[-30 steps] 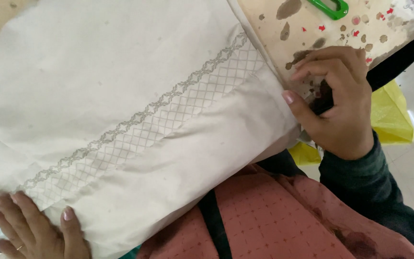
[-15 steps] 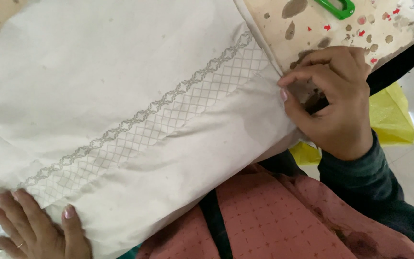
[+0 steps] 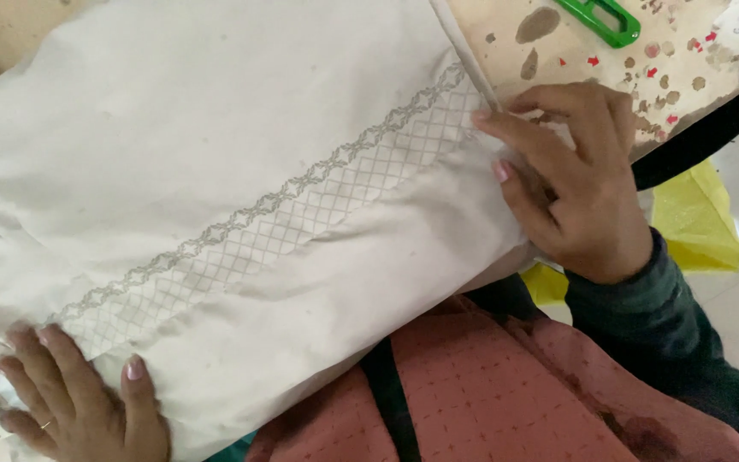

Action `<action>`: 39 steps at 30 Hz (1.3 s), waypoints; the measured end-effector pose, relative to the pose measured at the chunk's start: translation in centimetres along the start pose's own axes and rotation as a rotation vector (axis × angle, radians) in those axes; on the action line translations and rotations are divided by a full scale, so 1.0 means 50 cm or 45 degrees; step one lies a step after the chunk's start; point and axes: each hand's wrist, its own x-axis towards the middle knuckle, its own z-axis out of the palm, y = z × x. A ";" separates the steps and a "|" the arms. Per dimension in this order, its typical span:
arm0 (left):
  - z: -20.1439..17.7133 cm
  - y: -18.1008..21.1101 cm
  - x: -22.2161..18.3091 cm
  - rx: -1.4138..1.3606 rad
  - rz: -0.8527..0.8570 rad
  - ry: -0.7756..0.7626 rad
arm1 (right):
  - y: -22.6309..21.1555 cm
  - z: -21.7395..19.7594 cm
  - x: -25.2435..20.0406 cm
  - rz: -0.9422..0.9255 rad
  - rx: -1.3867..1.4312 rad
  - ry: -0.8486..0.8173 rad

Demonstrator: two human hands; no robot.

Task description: Trimming loose threads from a white garment using thread snips during quality control.

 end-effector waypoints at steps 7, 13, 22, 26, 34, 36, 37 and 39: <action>-0.003 -0.001 0.002 0.032 0.011 0.003 | -0.019 0.009 0.000 0.120 -0.284 -0.051; -0.006 -0.001 0.002 -0.026 -0.050 -0.031 | -0.024 0.014 -0.004 0.215 -0.306 -0.046; 0.000 -0.013 0.001 0.007 -0.002 0.004 | -0.019 0.015 -0.003 0.148 -0.311 -0.024; 0.001 -0.016 0.000 0.001 0.008 0.012 | -0.017 0.018 -0.005 0.162 -0.344 -0.022; 0.007 -0.023 -0.002 -0.009 0.010 0.026 | -0.014 0.020 -0.005 0.154 -0.311 -0.005; 0.004 -0.018 -0.001 0.000 0.041 0.044 | -0.015 0.020 -0.004 0.131 -0.322 0.011; 0.005 -0.020 -0.001 0.001 0.042 0.045 | -0.015 0.020 -0.003 0.131 -0.322 0.011; 0.007 -0.023 -0.001 0.003 0.064 0.062 | -0.015 0.019 -0.003 0.150 -0.299 0.006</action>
